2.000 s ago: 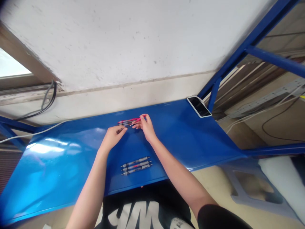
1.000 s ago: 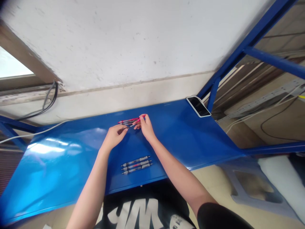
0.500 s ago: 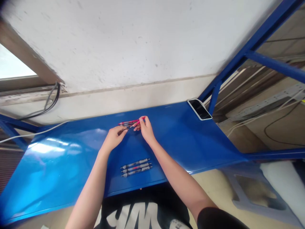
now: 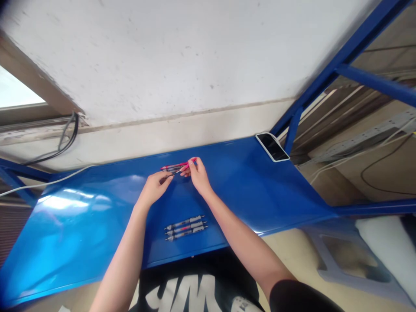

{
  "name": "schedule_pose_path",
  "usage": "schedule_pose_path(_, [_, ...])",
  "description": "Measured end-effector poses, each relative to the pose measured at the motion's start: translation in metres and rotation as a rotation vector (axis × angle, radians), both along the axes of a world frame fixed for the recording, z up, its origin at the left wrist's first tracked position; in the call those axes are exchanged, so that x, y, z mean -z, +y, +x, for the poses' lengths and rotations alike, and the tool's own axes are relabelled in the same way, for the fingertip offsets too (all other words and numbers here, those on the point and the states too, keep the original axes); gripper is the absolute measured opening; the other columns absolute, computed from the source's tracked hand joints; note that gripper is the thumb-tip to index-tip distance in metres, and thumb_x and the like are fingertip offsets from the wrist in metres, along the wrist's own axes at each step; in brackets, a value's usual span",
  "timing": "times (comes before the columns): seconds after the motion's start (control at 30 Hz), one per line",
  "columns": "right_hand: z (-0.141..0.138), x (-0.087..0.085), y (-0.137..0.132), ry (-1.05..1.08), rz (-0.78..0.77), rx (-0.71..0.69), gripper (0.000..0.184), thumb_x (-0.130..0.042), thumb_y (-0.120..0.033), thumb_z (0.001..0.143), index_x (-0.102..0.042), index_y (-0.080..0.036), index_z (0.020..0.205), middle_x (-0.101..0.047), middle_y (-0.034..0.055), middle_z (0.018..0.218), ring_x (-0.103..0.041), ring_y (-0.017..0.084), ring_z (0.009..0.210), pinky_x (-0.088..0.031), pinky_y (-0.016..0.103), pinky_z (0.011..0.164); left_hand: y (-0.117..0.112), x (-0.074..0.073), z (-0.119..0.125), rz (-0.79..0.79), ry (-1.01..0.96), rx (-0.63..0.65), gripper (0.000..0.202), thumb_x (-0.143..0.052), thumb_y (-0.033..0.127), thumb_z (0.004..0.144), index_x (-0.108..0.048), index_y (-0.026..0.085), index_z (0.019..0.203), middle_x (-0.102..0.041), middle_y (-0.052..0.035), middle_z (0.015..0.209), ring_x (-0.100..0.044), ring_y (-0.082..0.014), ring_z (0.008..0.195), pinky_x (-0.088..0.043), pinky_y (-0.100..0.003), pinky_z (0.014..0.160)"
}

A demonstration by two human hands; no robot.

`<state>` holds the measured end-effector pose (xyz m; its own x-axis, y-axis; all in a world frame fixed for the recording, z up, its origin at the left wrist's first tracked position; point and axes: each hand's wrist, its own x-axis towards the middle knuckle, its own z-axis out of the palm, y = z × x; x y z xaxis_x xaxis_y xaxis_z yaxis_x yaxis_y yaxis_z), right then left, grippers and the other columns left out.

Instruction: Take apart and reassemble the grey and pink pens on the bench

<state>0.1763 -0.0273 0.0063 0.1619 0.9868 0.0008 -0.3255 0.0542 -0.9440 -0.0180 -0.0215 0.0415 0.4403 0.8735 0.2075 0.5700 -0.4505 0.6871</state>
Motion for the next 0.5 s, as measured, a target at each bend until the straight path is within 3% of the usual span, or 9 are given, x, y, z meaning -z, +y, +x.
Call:
schedule_pose_path(0.3, [0.0013,0.0037,0.0006,0.075,0.013,-0.007,0.041,-0.065,-0.063,0.089,-0.048,-0.027,0.102,-0.076,-0.0008,0.085,-0.078,0.017,0.074,-0.063,0.029,0.067,0.0023,0.0047,-0.0029,0.002,-0.040,-0.002,0.017,-0.064,0.024,0.095,-0.078,0.019,0.103,-0.078,-0.0079,0.100,-0.070,-0.0209,0.086,-0.055,-0.034,0.082])
schedule_pose_path(0.5, [0.0002,0.0017,-0.0014,0.057,0.017,-0.007,0.041,-0.077,-0.047,0.084,-0.047,-0.027,0.104,-0.076,-0.0011,0.091,-0.079,0.017,0.078,-0.065,0.032,0.075,0.0022,0.0032,-0.0028,0.014,-0.015,-0.005,0.016,-0.065,0.024,0.094,-0.078,0.020,0.103,-0.077,-0.0066,0.095,-0.068,-0.0194,0.079,-0.055,-0.033,0.080])
